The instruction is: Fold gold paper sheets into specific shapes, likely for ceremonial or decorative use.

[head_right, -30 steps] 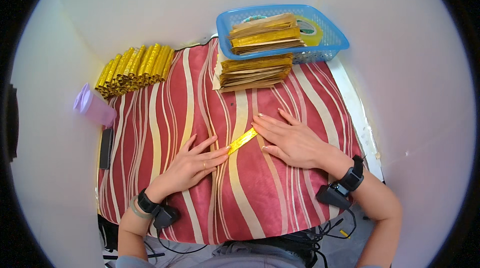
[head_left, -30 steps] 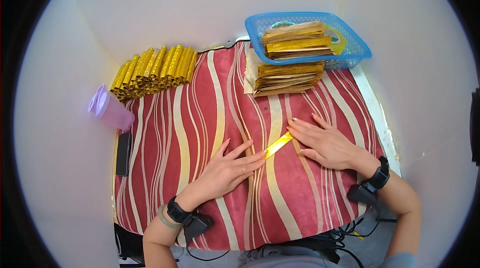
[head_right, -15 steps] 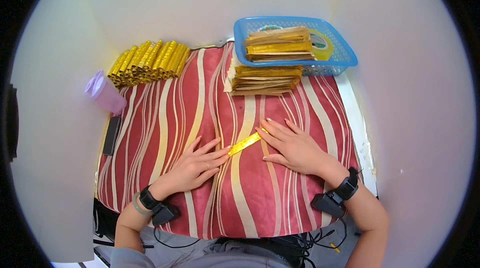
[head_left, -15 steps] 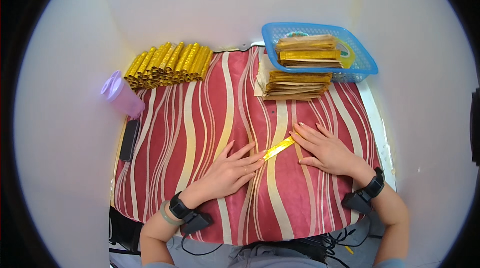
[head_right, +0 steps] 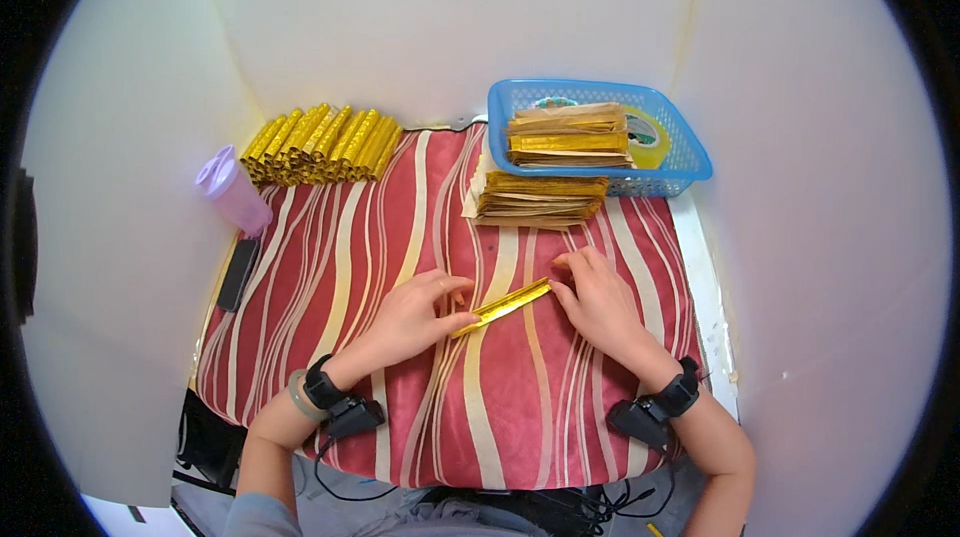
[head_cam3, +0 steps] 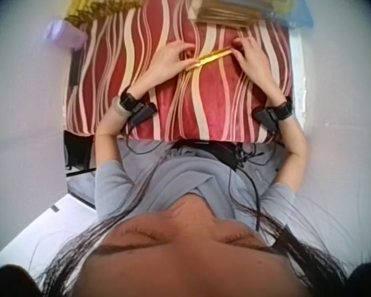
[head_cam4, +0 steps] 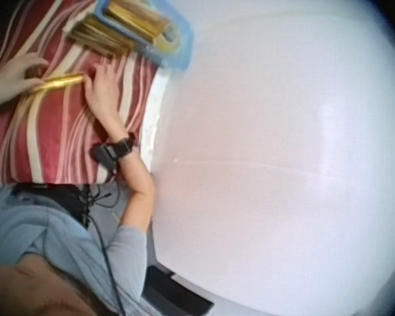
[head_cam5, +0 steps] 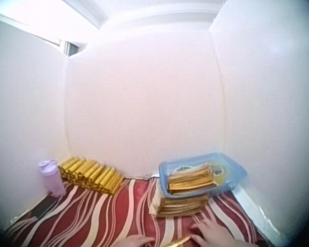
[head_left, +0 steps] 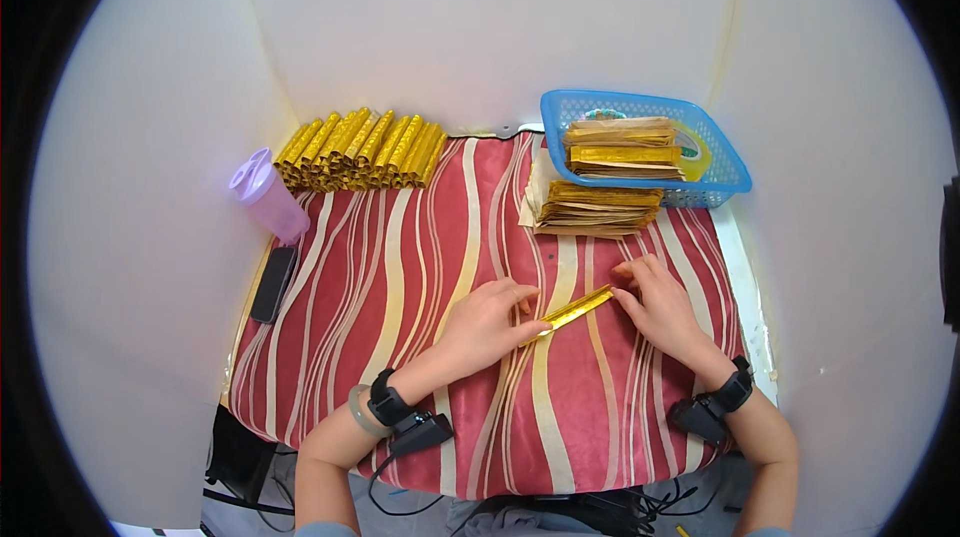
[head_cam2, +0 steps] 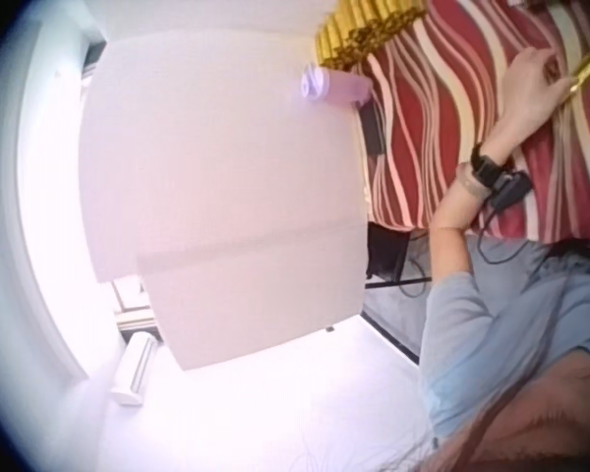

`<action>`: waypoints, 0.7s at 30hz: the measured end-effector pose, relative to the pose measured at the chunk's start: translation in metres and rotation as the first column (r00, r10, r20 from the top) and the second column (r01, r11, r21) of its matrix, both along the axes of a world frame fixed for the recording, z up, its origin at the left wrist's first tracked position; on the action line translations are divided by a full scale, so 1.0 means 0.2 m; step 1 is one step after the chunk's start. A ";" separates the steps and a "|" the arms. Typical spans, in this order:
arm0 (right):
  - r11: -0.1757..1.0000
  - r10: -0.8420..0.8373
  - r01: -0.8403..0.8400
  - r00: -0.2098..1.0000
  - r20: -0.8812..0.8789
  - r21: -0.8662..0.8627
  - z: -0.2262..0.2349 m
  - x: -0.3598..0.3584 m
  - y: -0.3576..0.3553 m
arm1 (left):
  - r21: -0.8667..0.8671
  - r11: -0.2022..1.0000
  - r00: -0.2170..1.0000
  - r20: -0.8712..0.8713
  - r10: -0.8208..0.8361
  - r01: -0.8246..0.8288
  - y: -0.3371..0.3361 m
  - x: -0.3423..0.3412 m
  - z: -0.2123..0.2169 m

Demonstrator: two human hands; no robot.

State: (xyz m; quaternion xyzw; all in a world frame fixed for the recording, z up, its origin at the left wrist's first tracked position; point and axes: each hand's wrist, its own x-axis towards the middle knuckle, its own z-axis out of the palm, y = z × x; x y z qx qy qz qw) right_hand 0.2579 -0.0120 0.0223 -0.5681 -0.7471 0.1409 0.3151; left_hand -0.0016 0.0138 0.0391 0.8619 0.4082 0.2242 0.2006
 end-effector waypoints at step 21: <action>0.741 0.032 -0.543 0.617 -0.787 -0.396 -0.07 -0.08 0.12 | -0.613 0.733 0.855 0.512 0.085 0.295 0.11 0.03 -0.19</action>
